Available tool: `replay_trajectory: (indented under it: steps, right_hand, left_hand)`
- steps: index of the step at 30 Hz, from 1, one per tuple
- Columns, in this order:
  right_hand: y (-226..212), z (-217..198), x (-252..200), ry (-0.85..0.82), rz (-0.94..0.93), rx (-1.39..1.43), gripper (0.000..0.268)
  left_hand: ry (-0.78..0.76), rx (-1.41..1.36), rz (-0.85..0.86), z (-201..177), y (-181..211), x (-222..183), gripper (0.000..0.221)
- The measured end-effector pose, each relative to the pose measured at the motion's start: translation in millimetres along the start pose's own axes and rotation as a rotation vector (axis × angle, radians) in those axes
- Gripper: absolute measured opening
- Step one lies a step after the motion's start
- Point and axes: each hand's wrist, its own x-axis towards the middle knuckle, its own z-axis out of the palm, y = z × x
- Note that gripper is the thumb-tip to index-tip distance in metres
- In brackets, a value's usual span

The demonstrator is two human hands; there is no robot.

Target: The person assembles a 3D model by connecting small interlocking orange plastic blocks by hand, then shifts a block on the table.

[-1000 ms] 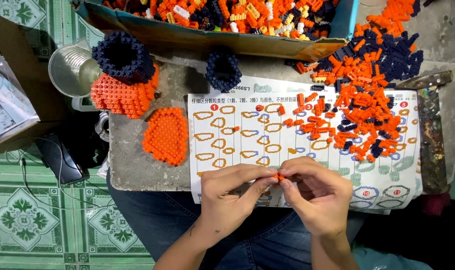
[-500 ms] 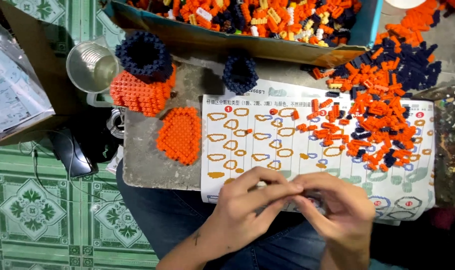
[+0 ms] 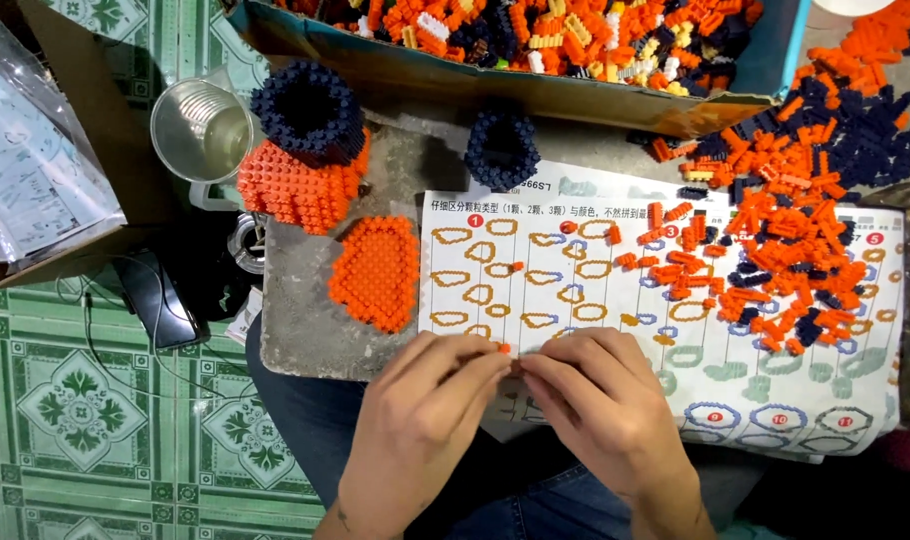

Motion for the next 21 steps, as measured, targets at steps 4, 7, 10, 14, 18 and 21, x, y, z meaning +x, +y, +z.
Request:
replay_trajectory:
  steps: [4, 7, 10, 14, 18, 21]
  right_hand:
    - [-6, 7, 5, 0.022, 0.012, -0.026, 0.026]
    - [-7, 9, 7, 0.010, 0.039, -0.043, 0.028]
    - [-6, 9, 8, 0.005, 0.044, -0.038, 0.027]
    - [-4, 11, 7, 0.006, 0.037, -0.034, 0.021]
    - [-6, 12, 7, 0.031, 0.020, -0.044, 0.022]
    - [-8, 9, 8, 0.028, 0.011, -0.035, 0.022]
  left_hand:
    - [0.034, 0.017, -0.030, -3, -4, 3, 0.025]
    - [0.016, 0.041, -0.039, -2, -7, 2, 0.023]
    - [0.017, 0.027, -0.021, -5, -7, 2, 0.023]
    - [0.005, 0.031, -0.032, -8, -9, -2, 0.020]
    - [-0.005, 0.088, 0.004, -5, -11, 0, 0.019]
    - [0.015, 0.099, -0.014, -1, -10, 1, 0.015]
